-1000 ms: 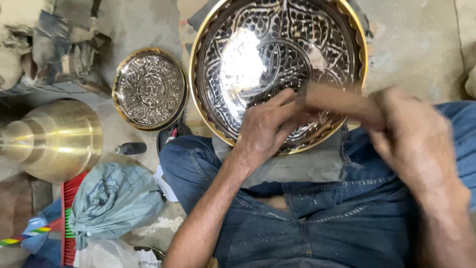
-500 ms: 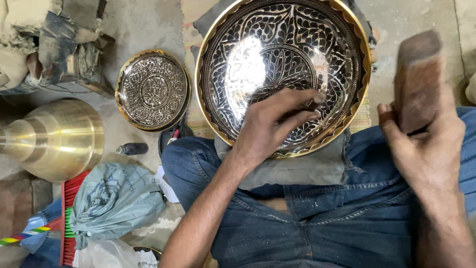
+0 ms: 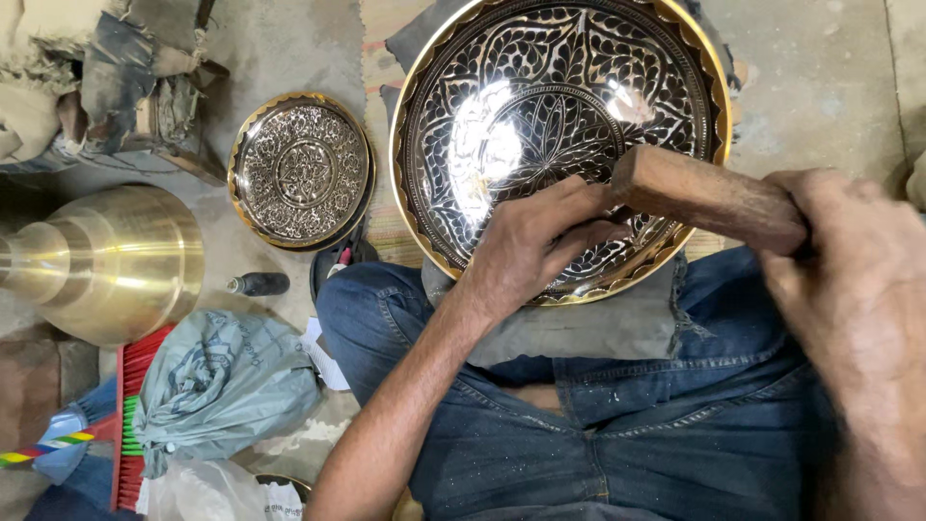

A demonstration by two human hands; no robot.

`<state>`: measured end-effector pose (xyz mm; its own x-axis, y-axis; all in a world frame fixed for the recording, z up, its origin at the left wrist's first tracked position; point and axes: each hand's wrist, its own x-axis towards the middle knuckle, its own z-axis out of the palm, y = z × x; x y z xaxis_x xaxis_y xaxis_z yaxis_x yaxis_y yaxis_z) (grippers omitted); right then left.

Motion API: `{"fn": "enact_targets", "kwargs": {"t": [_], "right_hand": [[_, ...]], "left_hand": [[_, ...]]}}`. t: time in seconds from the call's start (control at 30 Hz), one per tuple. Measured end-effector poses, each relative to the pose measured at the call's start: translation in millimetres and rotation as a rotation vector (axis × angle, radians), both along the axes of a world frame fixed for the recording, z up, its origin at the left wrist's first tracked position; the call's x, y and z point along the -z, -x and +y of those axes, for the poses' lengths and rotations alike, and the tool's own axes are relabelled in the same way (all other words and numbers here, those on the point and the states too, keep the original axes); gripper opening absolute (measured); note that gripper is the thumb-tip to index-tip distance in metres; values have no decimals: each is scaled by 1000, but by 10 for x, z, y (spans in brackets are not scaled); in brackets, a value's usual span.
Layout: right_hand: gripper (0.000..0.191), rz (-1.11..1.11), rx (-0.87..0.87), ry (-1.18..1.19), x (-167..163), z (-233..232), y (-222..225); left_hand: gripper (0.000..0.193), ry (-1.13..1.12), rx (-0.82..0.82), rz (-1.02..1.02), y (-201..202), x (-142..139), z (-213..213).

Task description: The person uses a chisel and wooden mallet to engrave intricate floral patterns into a large brass bowl. They repeatedly tap the chisel to create fine lines and details on the bowl's surface.

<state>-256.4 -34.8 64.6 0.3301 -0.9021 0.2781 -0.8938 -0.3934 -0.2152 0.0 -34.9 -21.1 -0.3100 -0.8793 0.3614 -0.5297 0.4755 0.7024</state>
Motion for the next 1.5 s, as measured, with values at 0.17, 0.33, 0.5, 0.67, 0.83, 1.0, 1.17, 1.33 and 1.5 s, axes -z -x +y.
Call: {"fn": "enact_targets", "kwargs": {"t": [0.17,0.33,0.5,0.67,0.83,1.0,1.17,1.33,1.5], "right_hand": [[18,-762,127,-243,208,0,66],[30,18,-76,111,267,5,68],[15,-404,106,-100,252,15,45],[30,-230,7,16,273,12,81],[36,-221,25,-118,147,-38,28],[18,-399,37,-49,150,-66,-21],[29,-110,-127,140,403,-131,192],[28,-388,-28,-69,420,-186,216],[16,-437,-15,-35,183,-199,0]], "left_hand": [[36,44,11,40,36,13,-23],[32,102,9,47,8,39,-13],[36,70,16,31,25,11,-39],[34,44,5,14,12,-29,-18],[34,69,21,55,5,12,-23],[36,21,41,76,-27,33,-32],[35,53,40,46,-27,-23,-12],[36,28,41,23,-19,-90,-49],[38,13,62,46,-73,-147,-18]]}}
